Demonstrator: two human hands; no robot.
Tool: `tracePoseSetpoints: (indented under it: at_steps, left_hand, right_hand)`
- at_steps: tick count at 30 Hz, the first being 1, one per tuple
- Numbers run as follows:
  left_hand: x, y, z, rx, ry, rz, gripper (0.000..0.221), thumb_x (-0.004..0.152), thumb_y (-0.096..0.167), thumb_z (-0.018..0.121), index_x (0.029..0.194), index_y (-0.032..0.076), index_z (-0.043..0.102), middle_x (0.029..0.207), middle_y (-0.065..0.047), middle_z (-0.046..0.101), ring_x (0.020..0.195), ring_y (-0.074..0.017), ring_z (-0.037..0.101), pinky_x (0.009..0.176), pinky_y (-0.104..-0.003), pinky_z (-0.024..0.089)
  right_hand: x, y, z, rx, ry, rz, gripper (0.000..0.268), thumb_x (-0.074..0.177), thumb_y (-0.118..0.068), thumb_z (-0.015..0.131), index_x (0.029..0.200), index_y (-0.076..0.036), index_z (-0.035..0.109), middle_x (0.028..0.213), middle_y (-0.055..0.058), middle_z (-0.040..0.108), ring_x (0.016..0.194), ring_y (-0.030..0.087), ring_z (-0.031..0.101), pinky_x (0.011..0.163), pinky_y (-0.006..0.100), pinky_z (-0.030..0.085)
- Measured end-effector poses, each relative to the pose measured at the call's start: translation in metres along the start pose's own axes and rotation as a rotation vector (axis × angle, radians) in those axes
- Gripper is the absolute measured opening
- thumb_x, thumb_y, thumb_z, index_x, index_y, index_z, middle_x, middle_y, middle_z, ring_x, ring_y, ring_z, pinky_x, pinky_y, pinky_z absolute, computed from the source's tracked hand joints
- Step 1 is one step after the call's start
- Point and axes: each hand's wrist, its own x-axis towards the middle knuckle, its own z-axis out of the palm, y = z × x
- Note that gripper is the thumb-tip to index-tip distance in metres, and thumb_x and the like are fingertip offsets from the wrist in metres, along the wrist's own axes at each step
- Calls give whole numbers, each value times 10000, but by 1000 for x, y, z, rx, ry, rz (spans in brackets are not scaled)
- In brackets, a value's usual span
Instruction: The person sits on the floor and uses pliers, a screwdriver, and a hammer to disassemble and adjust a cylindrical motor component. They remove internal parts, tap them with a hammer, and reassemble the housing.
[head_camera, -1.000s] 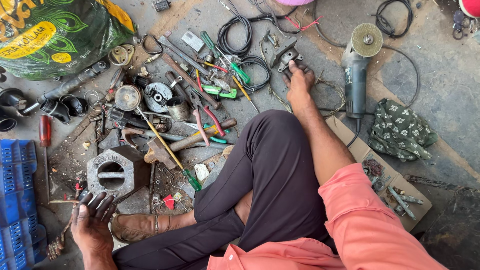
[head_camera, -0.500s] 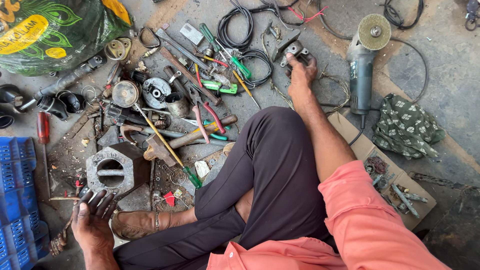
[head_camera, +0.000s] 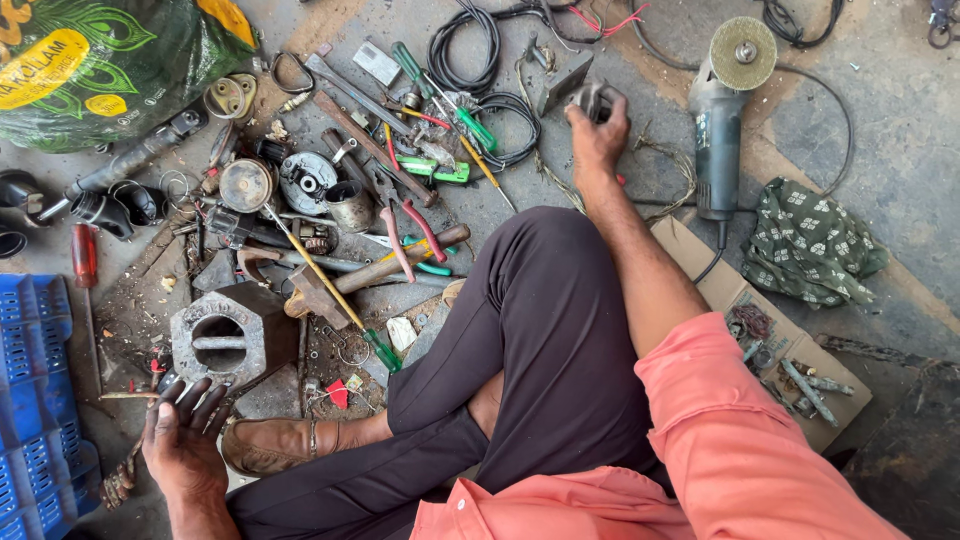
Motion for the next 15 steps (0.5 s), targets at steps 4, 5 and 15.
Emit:
tracePoseSetpoints:
  at_steps: [4,5,15]
  left_hand:
    - [3,2,2,-2,2,3,540,1114,360,542,1481,-28,460,1327,-234,630,1196,-387,661,947,-463,558]
    - [2,2,2,-2,5,4,539,1112,359,544,1477,-29,460,1323,-237,630,1194,-388,662,947,-466,560]
    - [2,4,5,0,4,-5,558,1100,372,563,1480,-23,457,1330,-233,624,1202,-385,657,956,-472,555]
  right_hand:
    - [6,-5,9,-366,88,-122,558,724,-139,921,1199,-107,629,1205,191,515,1067,313,589,916,415,524]
    - [6,-6,11,-378,107,-159,580,720,-146,919,1199,-81,600,1206,193,514,1084,329,584,932,434,515]
    - [-6,-25,-1,-515,205,-368,753,676,-145,947,1242,17,477,1232,216,525,1187,415,508,1031,517,399]
